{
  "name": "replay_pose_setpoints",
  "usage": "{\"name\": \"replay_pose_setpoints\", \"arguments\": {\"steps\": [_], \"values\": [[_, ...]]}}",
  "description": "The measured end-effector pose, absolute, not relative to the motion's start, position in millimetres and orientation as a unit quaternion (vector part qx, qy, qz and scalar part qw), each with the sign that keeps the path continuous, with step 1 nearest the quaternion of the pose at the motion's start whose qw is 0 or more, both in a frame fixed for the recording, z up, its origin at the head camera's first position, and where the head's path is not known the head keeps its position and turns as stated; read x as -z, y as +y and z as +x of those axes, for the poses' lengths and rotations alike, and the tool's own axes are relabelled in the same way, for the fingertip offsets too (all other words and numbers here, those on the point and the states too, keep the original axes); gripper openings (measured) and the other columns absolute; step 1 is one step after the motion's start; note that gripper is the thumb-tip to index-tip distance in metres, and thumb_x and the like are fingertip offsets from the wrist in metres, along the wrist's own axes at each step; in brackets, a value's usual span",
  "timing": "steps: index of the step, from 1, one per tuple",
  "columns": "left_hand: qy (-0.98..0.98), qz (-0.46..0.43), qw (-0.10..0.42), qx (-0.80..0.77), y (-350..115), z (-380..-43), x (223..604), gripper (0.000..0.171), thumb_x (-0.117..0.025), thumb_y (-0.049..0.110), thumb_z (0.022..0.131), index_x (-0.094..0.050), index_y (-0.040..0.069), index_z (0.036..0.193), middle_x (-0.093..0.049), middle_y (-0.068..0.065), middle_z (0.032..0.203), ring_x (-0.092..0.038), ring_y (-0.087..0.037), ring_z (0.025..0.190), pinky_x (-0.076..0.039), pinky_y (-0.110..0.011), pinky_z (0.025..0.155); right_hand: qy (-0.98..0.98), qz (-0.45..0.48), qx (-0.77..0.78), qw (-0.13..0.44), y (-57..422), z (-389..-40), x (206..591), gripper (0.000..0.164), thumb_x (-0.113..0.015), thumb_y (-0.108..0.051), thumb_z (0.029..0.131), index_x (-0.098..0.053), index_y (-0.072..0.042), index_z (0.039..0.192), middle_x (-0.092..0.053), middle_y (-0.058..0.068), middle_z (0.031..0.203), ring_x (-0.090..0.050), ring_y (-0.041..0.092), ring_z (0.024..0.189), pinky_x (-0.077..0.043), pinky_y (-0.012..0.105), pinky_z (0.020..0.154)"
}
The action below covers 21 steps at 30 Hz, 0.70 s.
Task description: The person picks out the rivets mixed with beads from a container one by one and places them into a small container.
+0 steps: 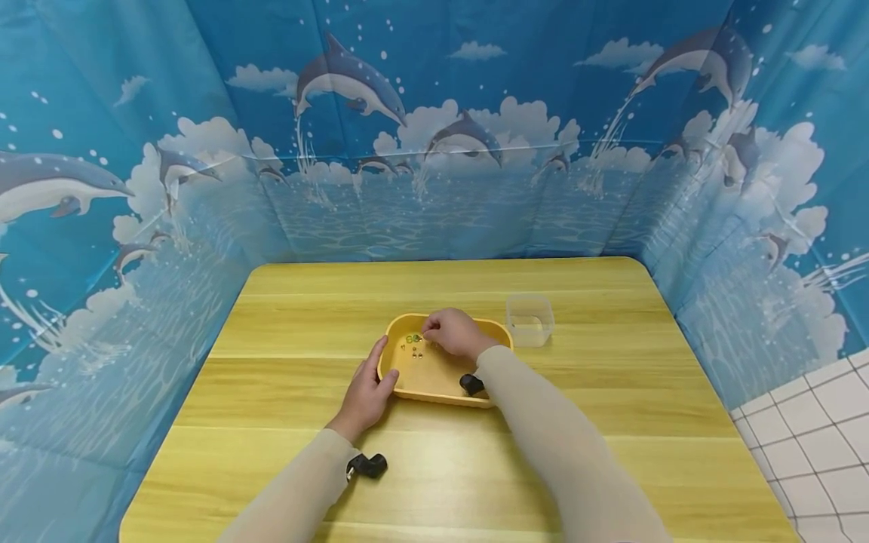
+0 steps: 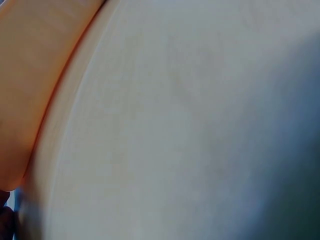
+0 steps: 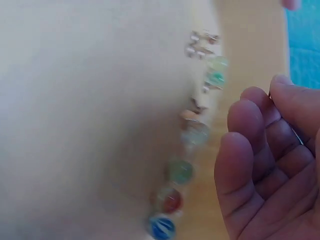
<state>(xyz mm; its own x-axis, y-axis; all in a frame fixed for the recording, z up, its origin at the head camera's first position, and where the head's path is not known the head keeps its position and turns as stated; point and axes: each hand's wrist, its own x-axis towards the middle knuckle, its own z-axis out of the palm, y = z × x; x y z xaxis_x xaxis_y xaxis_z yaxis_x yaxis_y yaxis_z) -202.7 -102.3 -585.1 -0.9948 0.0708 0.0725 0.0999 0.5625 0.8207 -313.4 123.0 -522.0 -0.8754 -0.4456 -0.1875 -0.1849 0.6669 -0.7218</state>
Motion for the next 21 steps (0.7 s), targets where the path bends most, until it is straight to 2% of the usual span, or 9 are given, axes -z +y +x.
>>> {"name": "replay_pose_setpoints", "arguments": {"steps": [2,5,8,10,12,17,21], "values": [[-0.884,-0.048,0.016,0.464,-102,-203,584,0.069,-0.058,0.037,0.105,-0.028,0.034,0.168,-0.066,-0.015,0.132,-0.058,-0.029,0.115,-0.052,-0.056,0.102,0.891,-0.166,0.381,0.183,128,-313,515,0.019,-0.063,-0.022,0.107,-0.075,-0.008,0.113,-0.069,0.017,0.086,-0.055,0.02,0.066,-0.048,0.031,0.06],[-0.884,-0.045,0.012,0.465,-102,-203,583,0.07,-0.059,0.036,0.105,-0.027,0.034,0.168,-0.066,-0.016,0.127,-0.057,-0.028,0.11,-0.053,-0.054,0.1,0.892,-0.16,0.383,0.178,135,-313,505,0.022,-0.063,-0.023,0.107,-0.075,-0.008,0.118,-0.071,0.019,0.093,-0.056,0.02,0.066,-0.05,0.032,0.059],[-0.882,-0.042,0.011,0.47,-102,-202,582,0.07,-0.06,0.035,0.105,-0.028,0.036,0.167,-0.066,-0.017,0.134,-0.058,-0.035,0.123,-0.051,-0.059,0.106,0.897,-0.159,0.378,0.166,142,-313,498,0.024,-0.063,-0.024,0.107,-0.075,-0.009,0.122,-0.074,0.016,0.104,-0.058,0.02,0.069,-0.051,0.032,0.061],[-0.881,-0.04,0.011,0.472,-101,-202,581,0.07,-0.06,0.034,0.106,-0.028,0.038,0.167,-0.064,-0.017,0.143,-0.052,-0.042,0.136,-0.047,-0.064,0.111,0.9,-0.159,0.373,0.159,148,-313,495,0.025,-0.063,-0.024,0.107,-0.075,-0.01,0.123,-0.075,0.013,0.113,-0.059,0.019,0.074,-0.052,0.032,0.064],[-0.879,-0.04,0.011,0.474,-102,-201,582,0.069,-0.06,0.033,0.106,-0.028,0.039,0.167,-0.064,-0.017,0.145,-0.05,-0.044,0.14,-0.045,-0.066,0.112,0.901,-0.157,0.372,0.158,154,-313,494,0.026,-0.062,-0.024,0.107,-0.076,-0.011,0.124,-0.074,0.011,0.119,-0.06,0.021,0.077,-0.052,0.033,0.066],[-0.882,-0.045,0.013,0.469,-102,-202,584,0.07,-0.059,0.036,0.106,-0.026,0.04,0.167,-0.066,-0.017,0.139,-0.056,-0.04,0.129,-0.049,-0.062,0.108,0.903,-0.158,0.369,0.155,166,-312,490,0.029,-0.061,-0.024,0.107,-0.075,-0.01,0.129,-0.074,0.01,0.125,-0.068,0.024,0.096,-0.058,0.04,0.081],[-0.883,-0.045,0.015,0.467,-102,-201,585,0.069,-0.058,0.039,0.106,-0.026,0.039,0.167,-0.062,-0.016,0.149,-0.048,-0.045,0.142,-0.043,-0.066,0.115,0.909,-0.157,0.357,0.148,174,-312,488,0.031,-0.059,-0.024,0.108,-0.072,-0.008,0.132,-0.072,0.011,0.128,-0.068,0.028,0.113,-0.058,0.048,0.096]]}}
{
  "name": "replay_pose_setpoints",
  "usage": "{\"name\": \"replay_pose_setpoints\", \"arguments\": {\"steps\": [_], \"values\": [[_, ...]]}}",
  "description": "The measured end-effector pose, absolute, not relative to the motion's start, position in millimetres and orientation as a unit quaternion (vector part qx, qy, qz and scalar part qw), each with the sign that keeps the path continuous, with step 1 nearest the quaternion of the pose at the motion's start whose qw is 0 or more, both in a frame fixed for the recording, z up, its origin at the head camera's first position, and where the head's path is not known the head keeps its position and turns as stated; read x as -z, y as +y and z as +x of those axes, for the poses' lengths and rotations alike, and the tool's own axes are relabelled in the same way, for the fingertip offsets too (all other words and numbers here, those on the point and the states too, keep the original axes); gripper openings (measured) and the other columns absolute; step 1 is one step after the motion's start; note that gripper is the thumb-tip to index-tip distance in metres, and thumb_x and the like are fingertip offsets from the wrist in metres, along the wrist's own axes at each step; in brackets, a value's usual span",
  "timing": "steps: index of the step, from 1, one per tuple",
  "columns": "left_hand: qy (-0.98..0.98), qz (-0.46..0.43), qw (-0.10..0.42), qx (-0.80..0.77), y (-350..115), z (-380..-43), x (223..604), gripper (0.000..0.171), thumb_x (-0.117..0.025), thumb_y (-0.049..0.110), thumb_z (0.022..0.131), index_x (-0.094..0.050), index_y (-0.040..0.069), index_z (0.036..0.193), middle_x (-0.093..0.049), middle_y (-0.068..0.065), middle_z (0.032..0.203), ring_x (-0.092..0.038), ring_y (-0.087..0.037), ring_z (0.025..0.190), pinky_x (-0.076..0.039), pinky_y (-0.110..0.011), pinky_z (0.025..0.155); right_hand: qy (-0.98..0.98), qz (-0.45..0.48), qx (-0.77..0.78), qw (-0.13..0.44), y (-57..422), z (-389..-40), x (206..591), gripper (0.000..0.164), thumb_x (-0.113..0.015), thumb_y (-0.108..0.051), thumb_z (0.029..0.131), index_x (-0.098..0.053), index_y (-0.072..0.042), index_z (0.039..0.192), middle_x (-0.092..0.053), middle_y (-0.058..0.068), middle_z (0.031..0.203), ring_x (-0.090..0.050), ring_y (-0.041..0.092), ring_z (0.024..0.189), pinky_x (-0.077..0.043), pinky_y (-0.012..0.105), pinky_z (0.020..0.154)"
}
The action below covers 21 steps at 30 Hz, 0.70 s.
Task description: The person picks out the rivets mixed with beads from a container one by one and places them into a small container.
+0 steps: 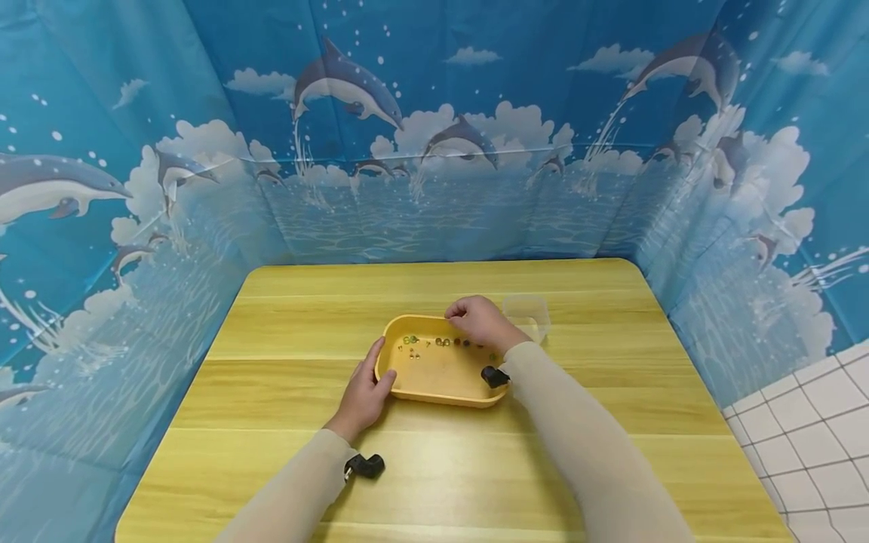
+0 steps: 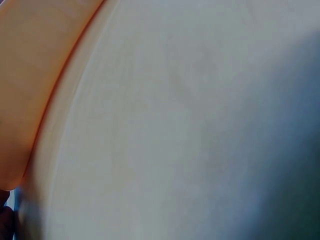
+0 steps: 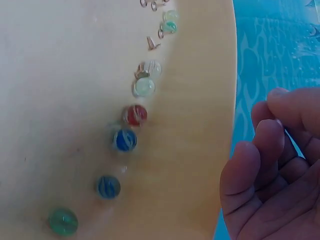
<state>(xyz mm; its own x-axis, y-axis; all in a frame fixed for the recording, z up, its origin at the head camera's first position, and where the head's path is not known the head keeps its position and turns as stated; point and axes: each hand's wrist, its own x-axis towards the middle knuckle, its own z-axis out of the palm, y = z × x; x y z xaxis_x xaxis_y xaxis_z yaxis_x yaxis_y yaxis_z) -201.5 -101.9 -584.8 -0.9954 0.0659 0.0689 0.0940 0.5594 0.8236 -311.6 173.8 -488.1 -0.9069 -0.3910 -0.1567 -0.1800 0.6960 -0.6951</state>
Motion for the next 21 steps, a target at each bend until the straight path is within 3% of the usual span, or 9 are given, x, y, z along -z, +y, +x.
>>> {"name": "replay_pose_setpoints", "arguments": {"steps": [5,12,15,21], "values": [[-0.881,-0.045,0.013,0.471,-102,-201,584,0.068,-0.057,0.039,0.106,-0.027,0.039,0.167,-0.056,-0.014,0.157,-0.039,-0.049,0.15,-0.036,-0.069,0.12,0.916,-0.146,0.347,0.138,186,-310,484,0.032,-0.057,-0.025,0.11,-0.071,-0.008,0.133,-0.071,0.012,0.132,-0.067,0.032,0.12,-0.056,0.052,0.103],[-0.88,-0.044,0.011,0.473,-102,-200,583,0.068,-0.058,0.036,0.107,-0.026,0.039,0.167,-0.047,-0.013,0.164,-0.025,-0.053,0.156,-0.024,-0.07,0.126,0.923,-0.122,0.345,0.122,210,-311,480,0.031,-0.058,-0.023,0.109,-0.073,-0.006,0.13,-0.071,0.015,0.131,-0.069,0.031,0.114,-0.059,0.048,0.095],[-0.88,-0.043,0.01,0.473,-101,-200,583,0.068,-0.058,0.035,0.107,-0.026,0.04,0.167,-0.047,-0.013,0.164,-0.026,-0.053,0.156,-0.027,-0.071,0.125,0.928,-0.119,0.337,0.109,220,-311,479,0.029,-0.058,-0.023,0.109,-0.074,-0.008,0.129,-0.072,0.015,0.13,-0.069,0.032,0.113,-0.059,0.049,0.095],[-0.879,-0.043,0.012,0.475,-101,-200,581,0.068,-0.059,0.034,0.107,-0.027,0.039,0.167,-0.056,-0.015,0.156,-0.04,-0.049,0.149,-0.038,-0.069,0.119,0.933,-0.116,0.327,0.1,241,-313,480,0.029,-0.058,-0.023,0.109,-0.073,-0.009,0.13,-0.071,0.017,0.132,-0.068,0.035,0.115,-0.06,0.05,0.096]]}}
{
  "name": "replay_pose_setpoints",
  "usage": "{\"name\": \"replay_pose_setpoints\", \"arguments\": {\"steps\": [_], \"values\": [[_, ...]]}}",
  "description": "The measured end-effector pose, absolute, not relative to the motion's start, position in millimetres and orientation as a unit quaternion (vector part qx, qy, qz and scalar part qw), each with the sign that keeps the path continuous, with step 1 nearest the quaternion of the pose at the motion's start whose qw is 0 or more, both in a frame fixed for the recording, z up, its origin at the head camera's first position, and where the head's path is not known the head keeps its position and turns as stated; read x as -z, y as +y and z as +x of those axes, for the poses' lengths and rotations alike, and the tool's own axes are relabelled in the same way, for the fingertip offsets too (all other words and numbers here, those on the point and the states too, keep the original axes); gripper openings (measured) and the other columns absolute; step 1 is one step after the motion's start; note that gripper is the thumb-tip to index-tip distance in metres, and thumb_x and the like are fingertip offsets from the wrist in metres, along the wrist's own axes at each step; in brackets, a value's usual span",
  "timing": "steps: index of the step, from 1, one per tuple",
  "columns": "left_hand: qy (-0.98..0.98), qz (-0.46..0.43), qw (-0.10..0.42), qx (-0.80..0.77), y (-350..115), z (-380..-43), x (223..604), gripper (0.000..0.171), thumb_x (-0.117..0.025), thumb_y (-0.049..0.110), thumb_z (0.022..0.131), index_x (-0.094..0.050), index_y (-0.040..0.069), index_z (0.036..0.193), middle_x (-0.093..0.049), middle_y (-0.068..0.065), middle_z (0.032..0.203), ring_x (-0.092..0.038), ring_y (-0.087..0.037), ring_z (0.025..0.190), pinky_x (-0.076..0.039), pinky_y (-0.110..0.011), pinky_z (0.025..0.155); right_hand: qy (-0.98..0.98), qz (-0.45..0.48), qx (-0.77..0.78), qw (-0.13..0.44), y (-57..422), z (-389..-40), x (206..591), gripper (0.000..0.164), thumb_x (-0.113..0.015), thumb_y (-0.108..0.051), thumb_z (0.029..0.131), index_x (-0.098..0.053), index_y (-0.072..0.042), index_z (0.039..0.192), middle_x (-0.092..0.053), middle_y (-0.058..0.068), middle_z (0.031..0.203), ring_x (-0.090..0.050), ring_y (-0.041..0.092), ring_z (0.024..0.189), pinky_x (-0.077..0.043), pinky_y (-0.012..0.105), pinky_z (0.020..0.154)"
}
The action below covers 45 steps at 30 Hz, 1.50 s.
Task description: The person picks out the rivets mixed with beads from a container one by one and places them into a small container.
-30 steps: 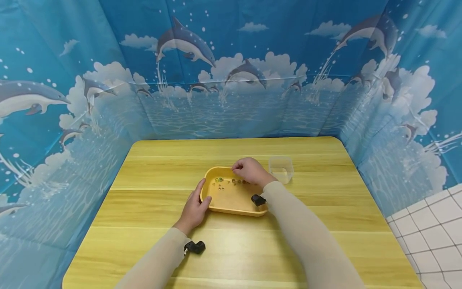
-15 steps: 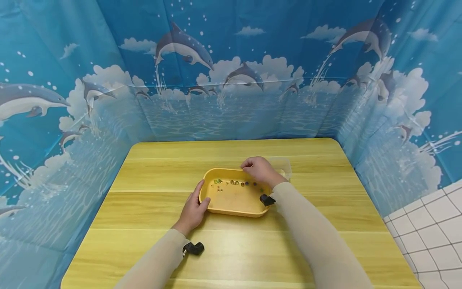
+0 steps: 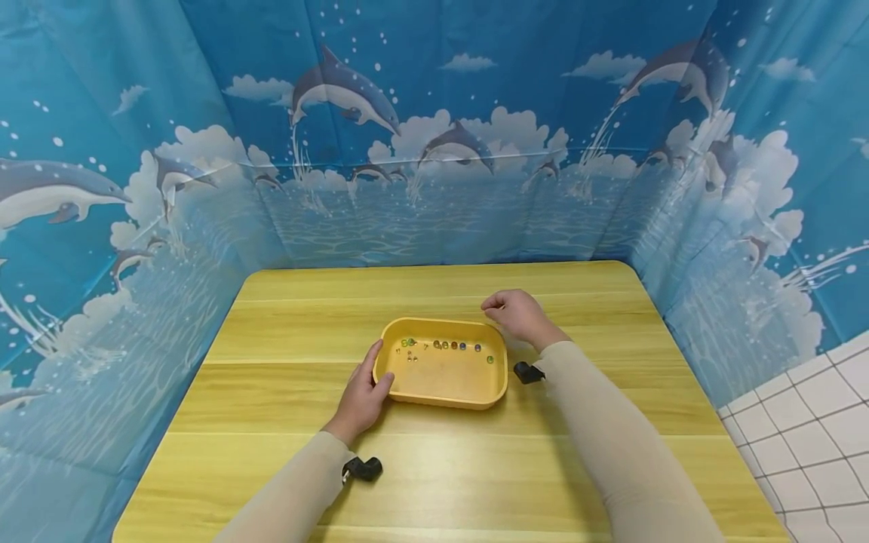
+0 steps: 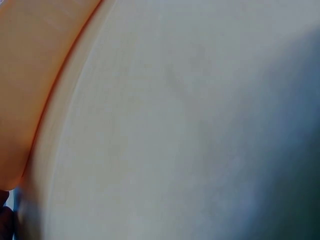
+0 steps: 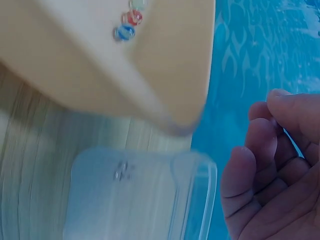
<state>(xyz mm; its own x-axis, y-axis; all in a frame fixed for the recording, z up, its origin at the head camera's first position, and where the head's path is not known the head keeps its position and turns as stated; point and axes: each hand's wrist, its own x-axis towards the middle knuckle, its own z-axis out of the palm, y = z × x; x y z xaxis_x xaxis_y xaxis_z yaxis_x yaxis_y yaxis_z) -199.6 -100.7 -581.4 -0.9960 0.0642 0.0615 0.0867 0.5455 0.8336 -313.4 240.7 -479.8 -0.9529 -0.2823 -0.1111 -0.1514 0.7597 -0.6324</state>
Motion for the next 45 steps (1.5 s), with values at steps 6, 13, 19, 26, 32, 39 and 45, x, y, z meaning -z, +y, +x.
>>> {"name": "replay_pose_setpoints", "arguments": {"steps": [6,13,19,26,32,39,45], "values": [[-0.878,-0.041,0.005,0.477,-101,-198,581,0.067,-0.058,0.033,0.107,-0.028,0.037,0.167,-0.05,-0.015,0.161,-0.026,-0.052,0.157,-0.024,-0.069,0.127,0.933,-0.098,0.33,0.102,258,-316,484,0.033,-0.056,-0.022,0.11,-0.07,-0.006,0.134,-0.07,0.018,0.132,-0.07,0.03,0.106,-0.062,0.046,0.09],[-0.877,-0.047,0.011,0.477,-102,-200,585,0.067,-0.058,0.034,0.108,-0.026,0.038,0.167,-0.053,-0.014,0.159,-0.025,-0.052,0.157,-0.025,-0.07,0.126,0.934,-0.08,0.332,0.102,268,-318,486,0.035,-0.056,-0.023,0.11,-0.068,-0.004,0.137,-0.068,0.021,0.136,-0.068,0.035,0.113,-0.062,0.048,0.091],[-0.879,-0.046,0.01,0.475,-102,-199,584,0.068,-0.058,0.034,0.107,-0.026,0.039,0.167,-0.056,-0.015,0.156,-0.033,-0.05,0.154,-0.032,-0.069,0.123,0.942,-0.067,0.315,0.09,272,-316,486,0.035,-0.054,-0.023,0.11,-0.069,-0.004,0.135,-0.066,0.022,0.139,-0.065,0.04,0.119,-0.059,0.054,0.095],[-0.88,-0.039,0.007,0.474,-102,-199,584,0.068,-0.058,0.036,0.107,-0.026,0.04,0.167,-0.052,-0.016,0.159,-0.028,-0.052,0.156,-0.03,-0.071,0.123,0.946,-0.041,0.309,0.088,276,-314,486,0.038,-0.053,-0.022,0.111,-0.066,0.0,0.138,-0.066,0.025,0.138,-0.065,0.04,0.115,-0.057,0.052,0.093],[-0.88,-0.038,0.011,0.473,-102,-199,585,0.068,-0.058,0.035,0.107,-0.026,0.04,0.167,-0.046,-0.013,0.164,-0.025,-0.054,0.156,-0.024,-0.071,0.126,0.95,-0.027,0.3,0.084,279,-312,486,0.038,-0.051,-0.019,0.111,-0.065,0.001,0.14,-0.064,0.026,0.14,-0.065,0.043,0.12,-0.057,0.057,0.1],[-0.879,-0.039,0.01,0.476,-101,-199,584,0.068,-0.058,0.034,0.107,-0.026,0.039,0.167,-0.046,-0.013,0.164,-0.024,-0.053,0.157,-0.021,-0.069,0.128,0.951,-0.019,0.295,0.086,278,-312,486,0.038,-0.05,-0.019,0.111,-0.064,0.001,0.14,-0.064,0.026,0.142,-0.063,0.045,0.123,-0.056,0.058,0.102],[-0.88,-0.044,0.013,0.473,-101,-200,584,0.068,-0.058,0.034,0.107,-0.028,0.037,0.167,-0.051,-0.014,0.16,-0.027,-0.053,0.156,-0.023,-0.069,0.127,0.951,-0.019,0.296,0.086,279,-311,488,0.038,-0.051,-0.019,0.111,-0.064,0.001,0.141,-0.064,0.025,0.142,-0.064,0.044,0.122,-0.057,0.056,0.1]]}}
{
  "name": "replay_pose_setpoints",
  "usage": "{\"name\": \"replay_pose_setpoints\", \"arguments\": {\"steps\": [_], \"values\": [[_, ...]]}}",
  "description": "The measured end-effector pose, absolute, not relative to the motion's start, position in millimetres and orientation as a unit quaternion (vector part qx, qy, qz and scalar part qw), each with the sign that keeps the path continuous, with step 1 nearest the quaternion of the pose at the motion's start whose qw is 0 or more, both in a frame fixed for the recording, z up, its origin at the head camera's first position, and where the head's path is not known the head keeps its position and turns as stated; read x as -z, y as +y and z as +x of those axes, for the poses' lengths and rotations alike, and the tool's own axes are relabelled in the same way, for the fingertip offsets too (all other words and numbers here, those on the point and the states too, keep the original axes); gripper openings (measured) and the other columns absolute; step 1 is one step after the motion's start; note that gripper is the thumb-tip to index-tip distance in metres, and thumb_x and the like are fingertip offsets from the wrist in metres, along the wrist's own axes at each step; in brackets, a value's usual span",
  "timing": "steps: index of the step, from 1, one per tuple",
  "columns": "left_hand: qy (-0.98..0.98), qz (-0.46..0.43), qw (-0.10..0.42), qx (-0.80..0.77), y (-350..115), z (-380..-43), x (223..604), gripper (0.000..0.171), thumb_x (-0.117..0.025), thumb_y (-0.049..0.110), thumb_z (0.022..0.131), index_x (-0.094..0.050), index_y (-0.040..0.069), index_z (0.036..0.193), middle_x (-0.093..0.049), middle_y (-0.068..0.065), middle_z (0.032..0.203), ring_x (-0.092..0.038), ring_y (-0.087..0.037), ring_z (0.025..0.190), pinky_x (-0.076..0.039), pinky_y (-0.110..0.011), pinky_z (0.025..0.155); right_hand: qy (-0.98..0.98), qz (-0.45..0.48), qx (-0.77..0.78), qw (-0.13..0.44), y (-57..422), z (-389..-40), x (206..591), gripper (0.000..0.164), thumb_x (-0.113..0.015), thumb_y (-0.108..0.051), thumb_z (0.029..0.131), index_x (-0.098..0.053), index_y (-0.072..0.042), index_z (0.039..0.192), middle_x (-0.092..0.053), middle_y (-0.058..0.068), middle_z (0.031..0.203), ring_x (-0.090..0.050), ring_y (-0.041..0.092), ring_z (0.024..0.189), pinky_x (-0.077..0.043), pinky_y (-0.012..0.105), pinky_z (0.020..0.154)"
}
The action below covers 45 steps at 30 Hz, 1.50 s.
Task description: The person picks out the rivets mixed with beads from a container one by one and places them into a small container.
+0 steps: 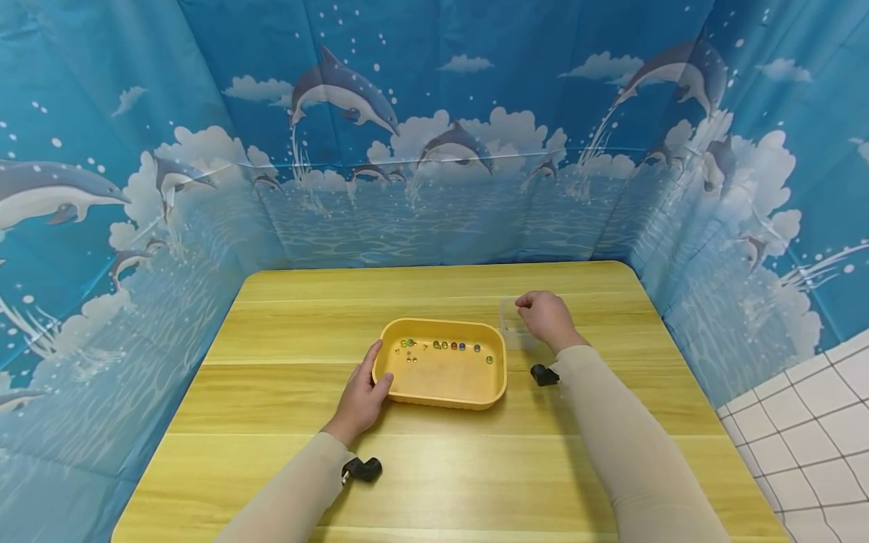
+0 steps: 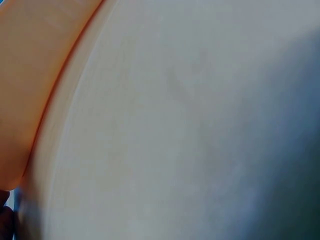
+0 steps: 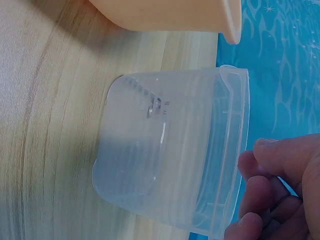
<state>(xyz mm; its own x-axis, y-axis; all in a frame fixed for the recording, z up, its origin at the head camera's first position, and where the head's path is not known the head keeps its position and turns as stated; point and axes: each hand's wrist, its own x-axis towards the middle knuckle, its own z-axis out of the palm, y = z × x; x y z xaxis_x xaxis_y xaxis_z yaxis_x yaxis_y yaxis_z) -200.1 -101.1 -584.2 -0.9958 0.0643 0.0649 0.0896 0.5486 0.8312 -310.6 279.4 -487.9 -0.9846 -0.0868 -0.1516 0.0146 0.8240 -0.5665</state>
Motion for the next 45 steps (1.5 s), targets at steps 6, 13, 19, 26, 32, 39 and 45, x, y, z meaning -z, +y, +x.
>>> {"name": "replay_pose_setpoints", "arguments": {"steps": [6,13,19,26,32,39,45], "values": [[-0.88,-0.047,0.018,0.473,-102,-201,584,0.068,-0.059,0.033,0.106,-0.028,0.035,0.167,-0.053,-0.014,0.159,-0.03,-0.051,0.155,-0.023,-0.066,0.128,0.95,-0.014,0.299,0.087,279,-311,491,0.039,-0.051,-0.018,0.111,-0.062,0.0,0.143,-0.064,0.025,0.141,-0.062,0.044,0.125,-0.057,0.055,0.101],[-0.878,-0.044,0.017,0.477,-102,-201,585,0.067,-0.059,0.034,0.107,-0.029,0.036,0.167,-0.05,-0.014,0.162,-0.026,-0.053,0.156,-0.023,-0.07,0.127,0.949,-0.01,0.303,0.09,271,-310,486,0.039,-0.051,-0.021,0.111,-0.062,-0.002,0.144,-0.064,0.024,0.142,-0.061,0.043,0.127,-0.056,0.057,0.103],[-0.878,-0.046,0.021,0.476,-103,-201,585,0.068,-0.059,0.034,0.106,-0.029,0.037,0.167,-0.051,-0.014,0.16,-0.029,-0.052,0.155,-0.022,-0.069,0.128,0.949,-0.032,0.304,0.075,254,-308,479,0.039,-0.053,-0.022,0.11,-0.063,-0.002,0.142,-0.065,0.023,0.14,-0.06,0.043,0.129,-0.054,0.059,0.105],[-0.88,-0.048,0.017,0.473,-103,-201,584,0.068,-0.058,0.035,0.106,-0.029,0.036,0.167,-0.05,-0.014,0.162,-0.026,-0.053,0.156,-0.022,-0.069,0.127,0.947,-0.069,0.305,0.079,225,-304,474,0.037,-0.057,-0.022,0.109,-0.066,-0.005,0.14,-0.068,0.019,0.138,-0.065,0.038,0.125,-0.056,0.056,0.104],[-0.879,-0.049,0.009,0.474,-103,-200,583,0.068,-0.058,0.035,0.107,-0.027,0.034,0.168,-0.052,-0.014,0.16,-0.027,-0.051,0.157,-0.019,-0.065,0.13,0.941,-0.089,0.309,0.102,202,-301,472,0.037,-0.059,-0.022,0.108,-0.067,-0.006,0.14,-0.068,0.017,0.138,-0.067,0.035,0.122,-0.057,0.053,0.104],[-0.879,-0.053,0.01,0.473,-104,-200,583,0.068,-0.058,0.035,0.107,-0.027,0.035,0.168,-0.053,-0.013,0.16,-0.03,-0.05,0.156,-0.018,-0.063,0.131,0.94,-0.115,0.303,0.108,185,-299,479,0.038,-0.061,-0.023,0.107,-0.067,-0.004,0.14,-0.07,0.016,0.134,-0.066,0.035,0.123,-0.055,0.054,0.106],[-0.88,-0.059,0.013,0.472,-104,-201,585,0.068,-0.057,0.034,0.107,-0.026,0.035,0.168,-0.058,-0.015,0.154,-0.034,-0.049,0.155,-0.016,-0.061,0.132,0.94,-0.121,0.296,0.118,181,-298,488,0.038,-0.06,-0.025,0.108,-0.067,-0.005,0.14,-0.07,0.014,0.135,-0.066,0.034,0.126,-0.055,0.053,0.105]]}}
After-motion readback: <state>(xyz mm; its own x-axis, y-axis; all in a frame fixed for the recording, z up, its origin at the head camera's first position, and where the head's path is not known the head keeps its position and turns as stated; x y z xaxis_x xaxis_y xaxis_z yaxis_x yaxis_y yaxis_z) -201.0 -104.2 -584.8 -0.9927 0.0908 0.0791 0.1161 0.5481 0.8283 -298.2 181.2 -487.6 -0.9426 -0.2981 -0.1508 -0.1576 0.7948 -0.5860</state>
